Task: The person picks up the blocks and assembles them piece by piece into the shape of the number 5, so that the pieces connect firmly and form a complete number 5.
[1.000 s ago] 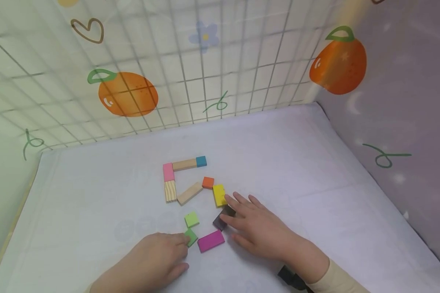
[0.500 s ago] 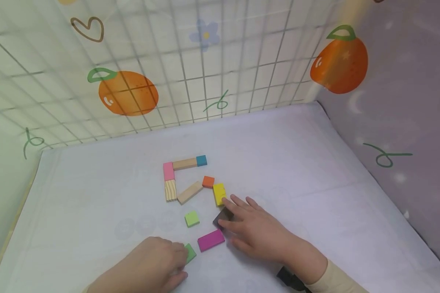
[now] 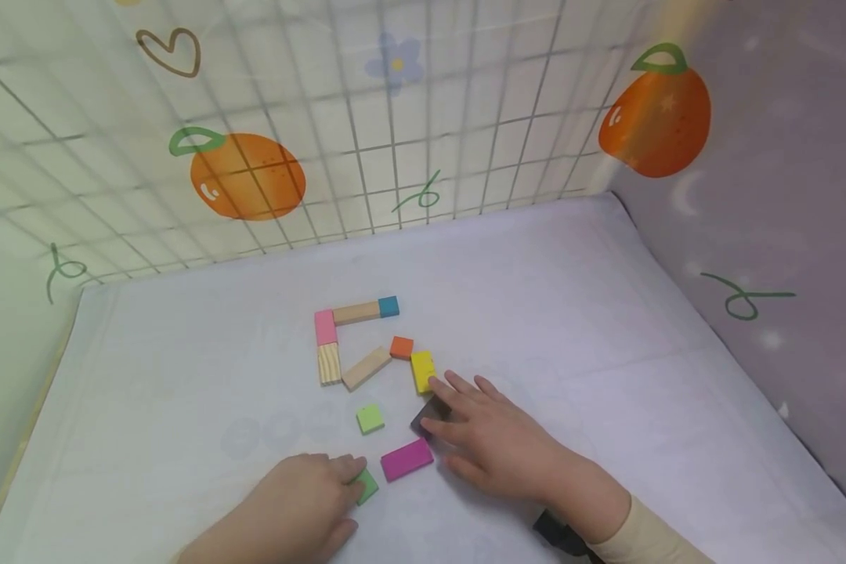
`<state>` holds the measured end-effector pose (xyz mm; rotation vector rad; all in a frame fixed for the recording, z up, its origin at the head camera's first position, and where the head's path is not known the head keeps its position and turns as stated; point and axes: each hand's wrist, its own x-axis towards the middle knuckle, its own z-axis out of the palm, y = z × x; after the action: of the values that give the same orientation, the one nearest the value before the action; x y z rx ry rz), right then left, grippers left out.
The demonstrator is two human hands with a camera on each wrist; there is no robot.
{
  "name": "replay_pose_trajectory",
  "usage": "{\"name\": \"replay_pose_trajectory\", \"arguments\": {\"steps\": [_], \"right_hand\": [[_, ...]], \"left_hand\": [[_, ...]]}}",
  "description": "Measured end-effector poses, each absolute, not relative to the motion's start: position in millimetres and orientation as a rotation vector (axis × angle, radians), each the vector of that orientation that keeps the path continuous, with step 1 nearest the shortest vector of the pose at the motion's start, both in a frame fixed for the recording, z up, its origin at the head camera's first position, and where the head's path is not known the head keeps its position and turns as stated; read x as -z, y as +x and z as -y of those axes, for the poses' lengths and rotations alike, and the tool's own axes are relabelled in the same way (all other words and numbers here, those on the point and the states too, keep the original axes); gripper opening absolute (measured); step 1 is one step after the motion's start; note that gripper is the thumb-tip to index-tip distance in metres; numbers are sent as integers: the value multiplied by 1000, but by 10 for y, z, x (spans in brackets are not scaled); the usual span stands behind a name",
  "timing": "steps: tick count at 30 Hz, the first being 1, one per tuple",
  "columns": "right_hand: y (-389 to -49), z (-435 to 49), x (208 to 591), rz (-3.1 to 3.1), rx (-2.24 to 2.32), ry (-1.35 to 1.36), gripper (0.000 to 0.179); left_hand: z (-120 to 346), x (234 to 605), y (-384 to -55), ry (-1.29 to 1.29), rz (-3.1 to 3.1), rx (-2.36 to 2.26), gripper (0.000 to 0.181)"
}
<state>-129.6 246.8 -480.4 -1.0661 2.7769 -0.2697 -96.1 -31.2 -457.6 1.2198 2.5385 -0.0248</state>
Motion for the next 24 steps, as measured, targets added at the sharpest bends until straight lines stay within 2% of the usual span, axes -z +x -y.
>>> {"name": "replay_pose_trajectory", "arguments": {"steps": [10,16,24], "right_hand": [[-1300,-2479,4817,-2776,273,-1066,51],[-1303,-2476,4804,-2751,270,-1048,51],[-1295,-2464,4793,-2749,256,-1044,51]], "left_hand": [[179,4615,-827,1066,-2608,185,60],[120,4607,-776,951,-2555,66,62],[119,4629,-757,975,-2544,40,63]]}}
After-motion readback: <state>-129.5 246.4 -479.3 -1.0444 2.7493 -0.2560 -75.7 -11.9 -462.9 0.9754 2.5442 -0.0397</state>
